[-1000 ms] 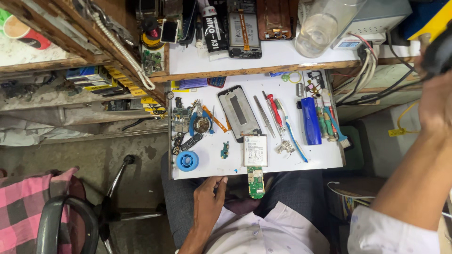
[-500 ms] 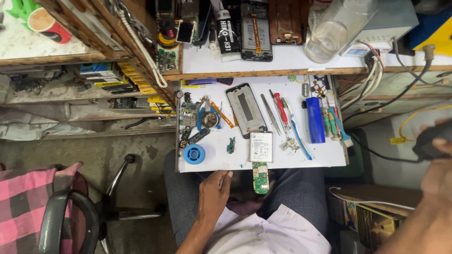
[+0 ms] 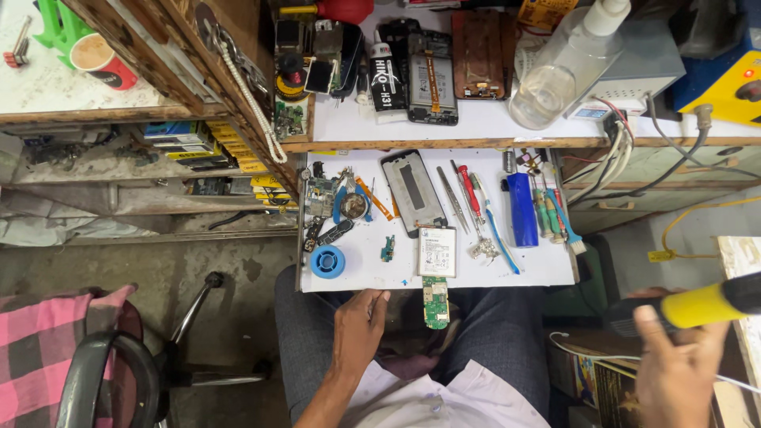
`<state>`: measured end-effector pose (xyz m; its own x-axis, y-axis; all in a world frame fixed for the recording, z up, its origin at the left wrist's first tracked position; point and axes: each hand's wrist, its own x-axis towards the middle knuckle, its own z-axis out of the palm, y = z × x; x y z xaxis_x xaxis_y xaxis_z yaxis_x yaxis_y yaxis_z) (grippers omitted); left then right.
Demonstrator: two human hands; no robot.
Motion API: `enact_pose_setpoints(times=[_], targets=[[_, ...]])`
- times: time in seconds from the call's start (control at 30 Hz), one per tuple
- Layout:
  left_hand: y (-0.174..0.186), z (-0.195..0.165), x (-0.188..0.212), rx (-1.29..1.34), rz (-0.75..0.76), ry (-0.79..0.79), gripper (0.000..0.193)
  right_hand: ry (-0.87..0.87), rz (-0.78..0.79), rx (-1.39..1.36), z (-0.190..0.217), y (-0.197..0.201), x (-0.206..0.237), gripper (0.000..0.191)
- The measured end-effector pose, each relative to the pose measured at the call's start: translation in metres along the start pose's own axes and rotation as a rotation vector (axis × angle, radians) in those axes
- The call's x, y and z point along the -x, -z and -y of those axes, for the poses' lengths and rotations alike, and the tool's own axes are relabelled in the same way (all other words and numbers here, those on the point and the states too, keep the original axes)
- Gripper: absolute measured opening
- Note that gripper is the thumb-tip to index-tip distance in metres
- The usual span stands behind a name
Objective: The person works on a phone motherboard at a repair bench, using a hot air gun to heat the board while holding it with tweezers. They then set the hot air tool aside and use tweezers to pick at and reposition small components on the board, holding the board steady on the bench.
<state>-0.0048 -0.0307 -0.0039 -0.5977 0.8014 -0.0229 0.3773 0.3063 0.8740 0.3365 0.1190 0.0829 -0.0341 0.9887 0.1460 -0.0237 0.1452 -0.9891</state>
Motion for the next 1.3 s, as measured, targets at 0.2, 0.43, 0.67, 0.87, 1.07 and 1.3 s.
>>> enact_pose_setpoints(times=[0.2,0.43,0.67,0.87,1.07,1.3], targets=[[-0.001,0.001,-0.006,0.005,-0.022,-0.077,0.012,-0.302,-0.042,0.207,-0.047,-0.015,0.038,0.043],[0.0,0.002,-0.008,0.002,-0.011,-0.085,0.013,-0.405,0.08,-0.24,-0.114,-0.063,0.083,0.039],[-0.003,0.01,-0.007,-0.009,0.01,-0.058,0.014,-0.488,0.159,-0.12,-0.141,-0.089,0.094,0.033],[0.005,-0.002,-0.002,0.013,0.006,-0.136,0.013,-0.545,0.229,-0.07,-0.131,-0.095,0.083,0.026],[0.025,-0.036,-0.013,0.041,-0.036,-0.013,0.016,-0.567,0.289,-0.018,-0.122,-0.105,0.072,0.028],[0.037,-0.063,-0.064,0.015,-0.149,-0.224,0.014,-0.704,0.194,-0.038,-0.122,-0.13,0.055,0.035]])
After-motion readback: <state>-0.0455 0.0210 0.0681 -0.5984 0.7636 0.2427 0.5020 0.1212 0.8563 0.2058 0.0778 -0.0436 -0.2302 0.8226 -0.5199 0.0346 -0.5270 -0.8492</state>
